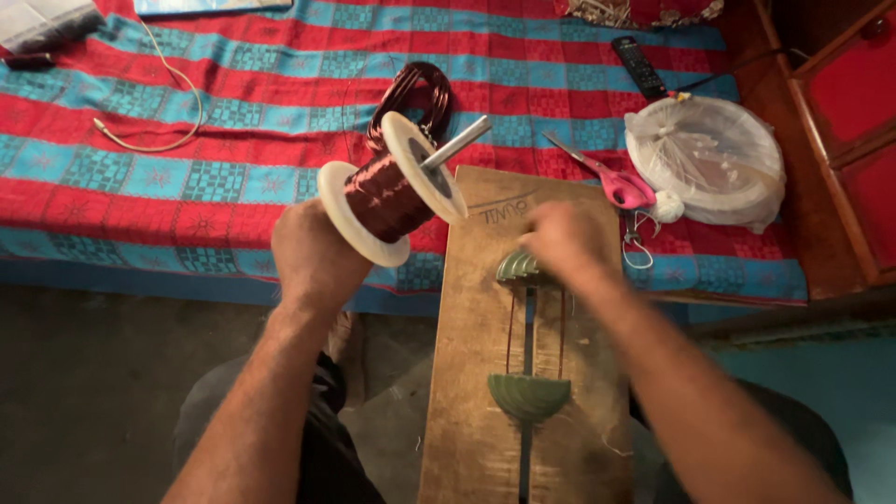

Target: The person sits on the floor and hand-winds enameled copper wire from a spool onto a green plastic coil frame mounted on a wooden board, holding the spool in one hand while guiding and tensioning the wire with the other, occasionally adjusting the wire on the frame.

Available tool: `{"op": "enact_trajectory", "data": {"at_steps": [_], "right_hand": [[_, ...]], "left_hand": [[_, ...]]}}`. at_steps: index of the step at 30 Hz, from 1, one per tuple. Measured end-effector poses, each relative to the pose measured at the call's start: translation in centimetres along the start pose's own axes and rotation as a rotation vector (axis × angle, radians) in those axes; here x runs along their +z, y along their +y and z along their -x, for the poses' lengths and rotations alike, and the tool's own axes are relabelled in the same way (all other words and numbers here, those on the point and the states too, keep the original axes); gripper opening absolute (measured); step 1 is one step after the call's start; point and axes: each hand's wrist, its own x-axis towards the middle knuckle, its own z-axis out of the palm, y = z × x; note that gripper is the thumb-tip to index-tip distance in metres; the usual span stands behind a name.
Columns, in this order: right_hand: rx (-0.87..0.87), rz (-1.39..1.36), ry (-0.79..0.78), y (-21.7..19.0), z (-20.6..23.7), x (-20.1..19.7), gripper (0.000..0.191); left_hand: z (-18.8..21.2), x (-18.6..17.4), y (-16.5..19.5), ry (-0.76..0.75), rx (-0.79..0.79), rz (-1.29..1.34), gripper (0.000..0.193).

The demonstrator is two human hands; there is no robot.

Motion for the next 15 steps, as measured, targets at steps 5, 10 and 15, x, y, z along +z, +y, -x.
{"op": "enact_trajectory", "data": {"at_steps": [5, 10, 15], "right_hand": [[-0.738, -0.055, 0.275, -6.6, 12.0, 3.2, 0.015], [-0.275, -0.227, -0.079, -4.4, 22.6, 7.4, 0.012], [0.212, -0.197, -0.026, 2.8, 26.7, 8.8, 0.019]], "left_hand": [[-0.1, -0.6, -0.3, 0.002, -0.024, -0.064, 0.039], [0.6, 0.0, 0.8, -0.162, 0.009, -0.125, 0.037], [0.4, 0.4, 1.0, -0.157, 0.047, -0.095, 0.037]]}}
